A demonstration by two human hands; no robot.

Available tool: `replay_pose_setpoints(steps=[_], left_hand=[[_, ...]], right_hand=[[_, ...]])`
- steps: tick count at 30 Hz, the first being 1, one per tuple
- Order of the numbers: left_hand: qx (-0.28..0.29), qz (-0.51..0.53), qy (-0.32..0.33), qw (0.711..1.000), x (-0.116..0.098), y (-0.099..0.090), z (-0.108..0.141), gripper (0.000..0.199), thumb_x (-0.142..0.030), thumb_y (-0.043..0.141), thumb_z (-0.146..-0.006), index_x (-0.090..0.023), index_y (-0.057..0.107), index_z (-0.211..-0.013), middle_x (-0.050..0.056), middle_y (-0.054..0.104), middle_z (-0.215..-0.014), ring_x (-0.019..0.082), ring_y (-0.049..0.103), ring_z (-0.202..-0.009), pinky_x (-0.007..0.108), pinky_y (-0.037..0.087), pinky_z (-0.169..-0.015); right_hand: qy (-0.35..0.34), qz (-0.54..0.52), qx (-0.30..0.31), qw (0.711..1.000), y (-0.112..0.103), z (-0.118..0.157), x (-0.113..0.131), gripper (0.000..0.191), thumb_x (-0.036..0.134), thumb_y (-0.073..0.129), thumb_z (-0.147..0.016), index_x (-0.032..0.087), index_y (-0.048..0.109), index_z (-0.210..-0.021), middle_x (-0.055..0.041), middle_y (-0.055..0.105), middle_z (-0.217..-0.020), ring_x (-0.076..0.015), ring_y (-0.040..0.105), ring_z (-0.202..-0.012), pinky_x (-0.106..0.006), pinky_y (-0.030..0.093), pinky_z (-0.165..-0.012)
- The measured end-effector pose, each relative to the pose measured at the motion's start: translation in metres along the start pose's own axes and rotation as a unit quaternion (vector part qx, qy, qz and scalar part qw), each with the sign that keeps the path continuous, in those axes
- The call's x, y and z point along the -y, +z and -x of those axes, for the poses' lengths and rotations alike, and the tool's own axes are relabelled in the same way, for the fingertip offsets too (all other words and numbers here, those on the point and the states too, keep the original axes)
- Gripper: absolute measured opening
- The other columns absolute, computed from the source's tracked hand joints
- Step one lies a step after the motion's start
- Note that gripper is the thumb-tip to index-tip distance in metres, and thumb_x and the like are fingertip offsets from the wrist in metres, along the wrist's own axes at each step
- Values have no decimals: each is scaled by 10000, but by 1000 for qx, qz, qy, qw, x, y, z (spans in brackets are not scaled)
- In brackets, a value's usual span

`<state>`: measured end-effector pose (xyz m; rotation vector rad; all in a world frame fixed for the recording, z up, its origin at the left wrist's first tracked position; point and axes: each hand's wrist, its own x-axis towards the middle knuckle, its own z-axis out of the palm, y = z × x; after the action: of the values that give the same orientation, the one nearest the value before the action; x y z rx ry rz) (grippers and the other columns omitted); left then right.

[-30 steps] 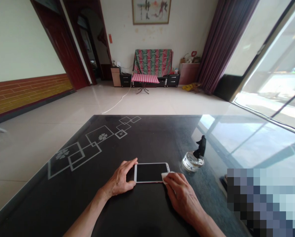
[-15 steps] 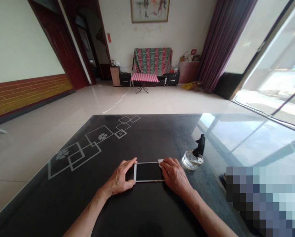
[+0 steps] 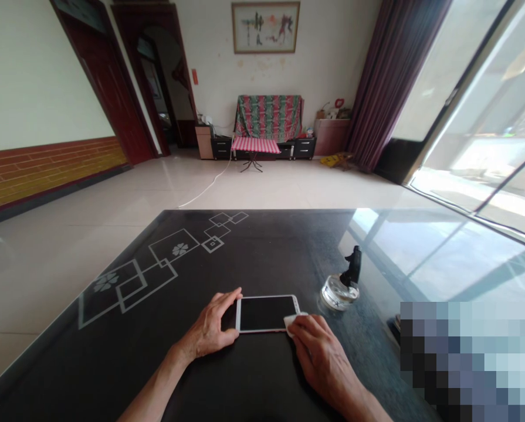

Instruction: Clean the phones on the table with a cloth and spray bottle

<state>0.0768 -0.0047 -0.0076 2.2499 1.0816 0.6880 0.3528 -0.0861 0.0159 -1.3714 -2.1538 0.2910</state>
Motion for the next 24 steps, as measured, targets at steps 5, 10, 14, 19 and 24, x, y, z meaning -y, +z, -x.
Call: replay_pose_setpoints(steps=[5, 10, 14, 19, 24], left_hand=[[1, 2, -4, 1000, 0, 0, 0, 877, -60, 566, -638, -274, 292, -1444, 41, 520, -1329, 230, 453, -1192, 408, 382, -1060], [1, 9, 0, 1000, 1, 0, 0, 869, -77, 572, -650, -280, 288, -1446, 50, 519, -1327, 236, 466, -1182, 425, 392, -1049], [-2, 9, -5, 1000, 0, -1, 0, 867, -83, 584, -644, -277, 305, -1441, 52, 522, -1324, 241, 470, -1182, 430, 396, -1047], [-4, 8, 2, 1000, 0, -1, 0, 875, -73, 577, -643, -272, 293, -1447, 51, 525, -1324, 231, 473, -1180, 412, 398, -1048], [-5, 4, 5, 1000, 2, 0, 1, 877, -68, 575, -646, -273, 287, -1449, 46, 515, -1332, 221, 471, -1176, 397, 398, -1048]], right_hand=[[4, 28, -26, 999, 4, -22, -9, 209, 150, 445, -919, 211, 644, -933, -69, 607, -968, -206, 547, -895, -363, 476, -832], [11, 49, -30, 998, 10, -45, -19, 214, 136, 450, -907, 195, 655, -931, -77, 608, -938, -214, 540, -877, -376, 464, -829], [12, 47, -26, 998, 11, -46, -18, 210, 142, 448, -910, 193, 650, -930, -75, 602, -940, -215, 532, -878, -381, 463, -825], [-7, 25, -2, 1000, 6, -22, -1, 189, 132, 484, -888, 220, 633, -965, -62, 595, -982, -213, 530, -922, -368, 471, -844], [-18, -3, 15, 1000, 3, -5, 9, 208, 128, 445, -919, 228, 615, -985, -60, 594, -1003, -201, 536, -936, -358, 477, -862]])
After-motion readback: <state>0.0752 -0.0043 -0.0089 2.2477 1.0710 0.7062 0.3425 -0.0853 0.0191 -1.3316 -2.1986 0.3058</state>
